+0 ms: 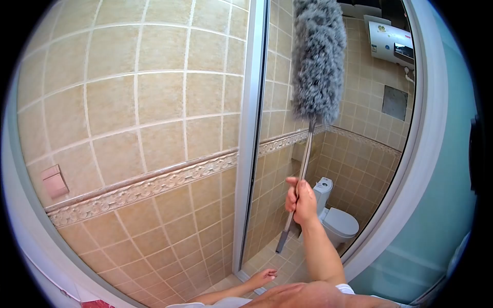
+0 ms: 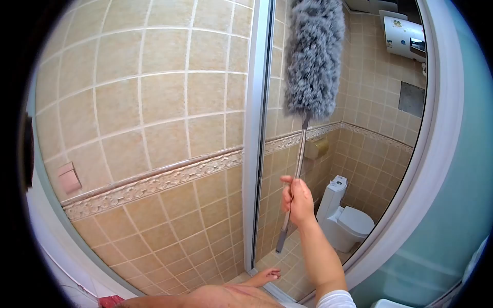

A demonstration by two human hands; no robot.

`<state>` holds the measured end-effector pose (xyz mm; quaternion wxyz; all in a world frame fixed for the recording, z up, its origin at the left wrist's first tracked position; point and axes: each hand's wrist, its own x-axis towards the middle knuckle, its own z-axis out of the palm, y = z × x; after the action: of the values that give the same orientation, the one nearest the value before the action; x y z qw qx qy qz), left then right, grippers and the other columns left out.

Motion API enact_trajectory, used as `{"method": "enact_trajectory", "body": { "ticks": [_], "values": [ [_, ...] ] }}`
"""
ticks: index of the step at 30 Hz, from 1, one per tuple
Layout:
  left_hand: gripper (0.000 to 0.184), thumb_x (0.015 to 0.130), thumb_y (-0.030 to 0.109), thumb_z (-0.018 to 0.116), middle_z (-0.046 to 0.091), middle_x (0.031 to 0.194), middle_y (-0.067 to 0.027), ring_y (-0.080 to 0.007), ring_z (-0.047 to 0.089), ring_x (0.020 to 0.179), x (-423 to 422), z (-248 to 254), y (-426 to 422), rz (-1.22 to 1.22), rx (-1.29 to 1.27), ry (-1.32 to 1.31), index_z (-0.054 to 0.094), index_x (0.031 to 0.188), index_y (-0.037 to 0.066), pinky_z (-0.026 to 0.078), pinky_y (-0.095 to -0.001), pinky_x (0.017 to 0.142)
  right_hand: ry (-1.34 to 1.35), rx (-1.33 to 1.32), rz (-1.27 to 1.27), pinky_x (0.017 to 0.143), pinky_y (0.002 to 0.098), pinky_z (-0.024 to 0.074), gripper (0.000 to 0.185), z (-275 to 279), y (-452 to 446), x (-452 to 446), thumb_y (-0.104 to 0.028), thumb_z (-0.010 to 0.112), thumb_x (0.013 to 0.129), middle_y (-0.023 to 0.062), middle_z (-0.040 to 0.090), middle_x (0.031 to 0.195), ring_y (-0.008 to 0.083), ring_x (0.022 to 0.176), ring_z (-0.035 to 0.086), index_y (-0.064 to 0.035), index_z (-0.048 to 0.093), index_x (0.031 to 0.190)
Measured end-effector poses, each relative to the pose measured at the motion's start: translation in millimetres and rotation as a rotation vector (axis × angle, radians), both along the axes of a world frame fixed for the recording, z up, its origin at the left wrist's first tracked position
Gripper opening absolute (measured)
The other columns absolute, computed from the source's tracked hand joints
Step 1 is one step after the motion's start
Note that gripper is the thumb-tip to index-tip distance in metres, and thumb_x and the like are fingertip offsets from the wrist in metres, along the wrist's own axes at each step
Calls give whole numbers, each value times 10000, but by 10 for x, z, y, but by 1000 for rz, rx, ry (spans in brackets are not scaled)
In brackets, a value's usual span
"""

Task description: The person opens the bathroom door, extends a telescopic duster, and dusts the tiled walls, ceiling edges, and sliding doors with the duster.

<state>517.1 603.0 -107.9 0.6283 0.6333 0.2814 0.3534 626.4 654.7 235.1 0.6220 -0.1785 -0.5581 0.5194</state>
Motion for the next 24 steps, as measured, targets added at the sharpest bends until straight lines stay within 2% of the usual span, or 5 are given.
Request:
{"method": "enact_trajectory", "body": {
  "ticks": [4, 13, 17, 19, 24],
  "values": [
    [373, 864, 178, 531, 566, 1054, -94, -164, 539, 981, -289, -362, -55, 164, -26, 32, 461, 1193, 18, 423, -277, 849, 30, 93, 76, 372, 233, 289, 427, 464, -54, -278, -433, 348, 926, -20, 360, 554, 71, 401, 298, -56, 483, 1073],
    [379, 828, 121, 510, 521, 1054, -157, -251, 507, 1006, -1555, 1756, -235, 1028, 1027, 111, 429, 1179, 5, 412, -353, 849, 81, 200, 284, 379, 227, 270, 465, 996, 7, -1125, -447, 311, 930, -27, 327, 552, 65, 398, 268, -44, 479, 1091],
    [449, 845, 141, 514, 520, 1083, -148, -226, 514, 1006, -1671, 1719, -68, 684, 766, -6, 368, 1251, 17, 409, -332, 851, 124, 180, 432, 396, 227, 271, 511, 1098, 5, -1463, -467, 357, 912, -17, 355, 561, 68, 414, 291, -1, 442, 1101],
    [432, 861, 147, 507, 518, 1097, -137, -194, 521, 987, -1681, 1733, -108, 215, 239, -147, 378, 1253, 20, 410, -310, 841, 133, 203, 445, 397, 226, 270, 523, 1165, 42, -1570, -475, 351, 911, -18, 356, 563, 69, 416, 290, 4, 437, 1104],
    [387, 860, 130, 487, 505, 1103, -121, -177, 519, 951, -1816, 1685, -87, 797, 639, -41, 419, 1227, 29, 404, -299, 837, 113, 219, 497, 402, 222, 266, 535, 1316, 207, -1704, -489, 335, 910, -27, 352, 568, 64, 425, 287, -4, 429, 1115]
  ]
}}
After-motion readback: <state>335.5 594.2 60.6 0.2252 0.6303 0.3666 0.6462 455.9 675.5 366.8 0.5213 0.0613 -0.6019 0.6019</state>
